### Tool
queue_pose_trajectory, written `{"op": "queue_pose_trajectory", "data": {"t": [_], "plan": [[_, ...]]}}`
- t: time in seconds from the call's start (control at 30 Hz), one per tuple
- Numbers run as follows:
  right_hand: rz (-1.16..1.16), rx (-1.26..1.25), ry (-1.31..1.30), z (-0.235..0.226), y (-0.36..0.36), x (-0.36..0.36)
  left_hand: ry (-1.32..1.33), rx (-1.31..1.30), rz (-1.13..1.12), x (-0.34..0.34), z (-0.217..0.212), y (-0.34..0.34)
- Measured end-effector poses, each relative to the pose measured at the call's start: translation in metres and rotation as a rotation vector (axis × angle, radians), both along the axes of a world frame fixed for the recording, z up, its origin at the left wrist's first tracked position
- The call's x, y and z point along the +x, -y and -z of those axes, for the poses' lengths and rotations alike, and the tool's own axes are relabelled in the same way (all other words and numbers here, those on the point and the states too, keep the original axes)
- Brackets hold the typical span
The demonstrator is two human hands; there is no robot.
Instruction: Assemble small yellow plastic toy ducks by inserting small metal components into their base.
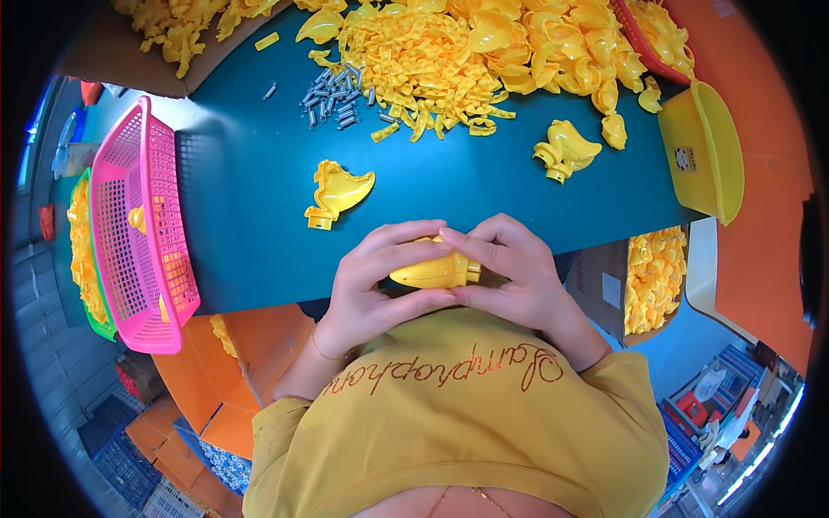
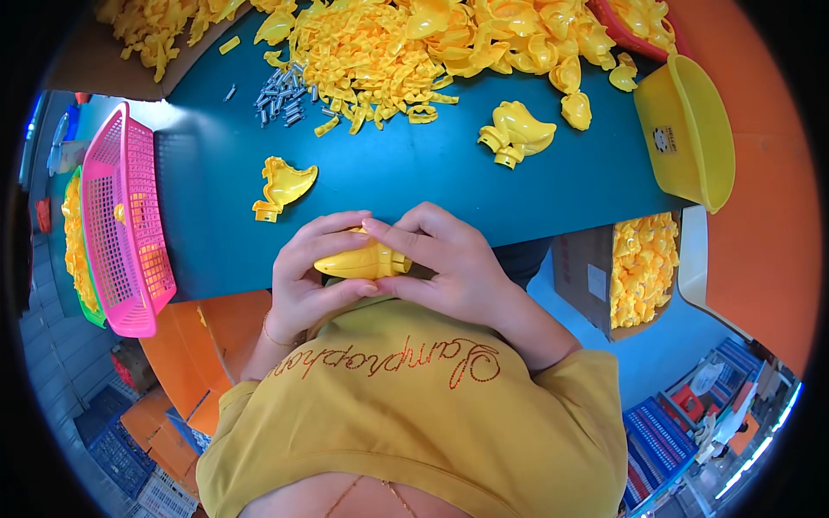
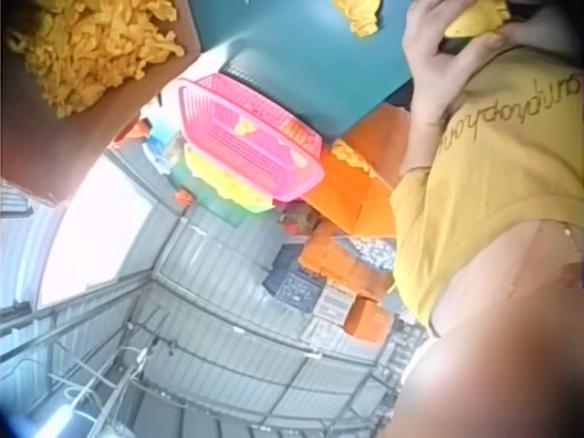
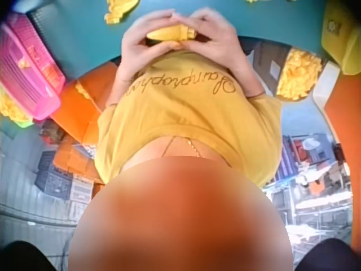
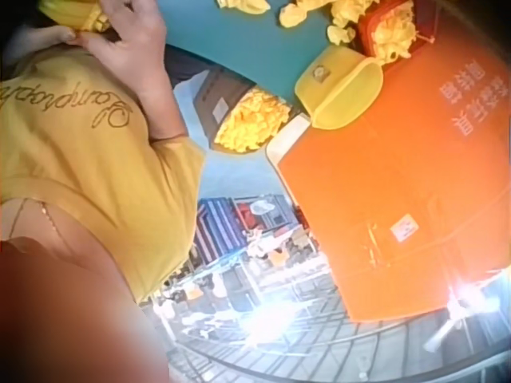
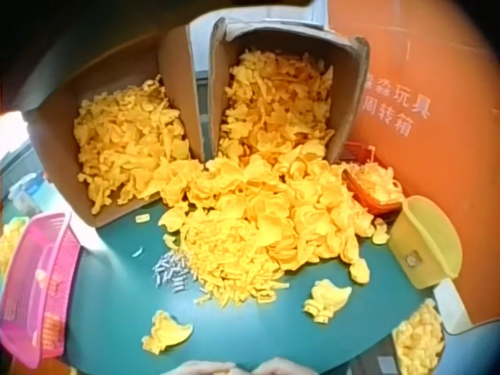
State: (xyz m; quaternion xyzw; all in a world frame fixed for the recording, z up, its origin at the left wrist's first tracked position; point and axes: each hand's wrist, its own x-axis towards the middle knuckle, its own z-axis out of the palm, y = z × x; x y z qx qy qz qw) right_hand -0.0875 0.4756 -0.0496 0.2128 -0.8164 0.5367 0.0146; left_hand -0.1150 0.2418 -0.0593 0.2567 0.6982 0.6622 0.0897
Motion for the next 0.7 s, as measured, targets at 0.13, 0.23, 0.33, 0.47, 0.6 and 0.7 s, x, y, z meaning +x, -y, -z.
{"op": "queue_pose_trajectory", "data": {"t": [0.13,0.23,0.33,0.47,0.6,0.7], "plan": [[0.017,0.012,-0.103,0.001,0.005,-0.003,0.082,0.056,-0.024,0.008,0.005,-0.002],[0.069,-0.051,-0.241,0.016,0.014,0.001,0.3,0.296,-0.036,0.019,0.008,-0.009],[0.137,-0.184,-0.359,0.04,0.023,0.006,0.323,0.412,-0.01,0.028,0.014,-0.019],[0.118,-0.184,-0.441,0.042,0.024,-0.001,0.29,0.438,0.0,0.028,0.011,-0.017],[0.023,-0.211,-0.379,0.035,0.024,-0.007,0.239,0.352,-0.047,0.02,-0.003,-0.01],[0.051,-0.182,-0.222,0.023,0.022,-0.009,-0.165,-0.057,-0.227,0.007,-0.029,0.025]]}}
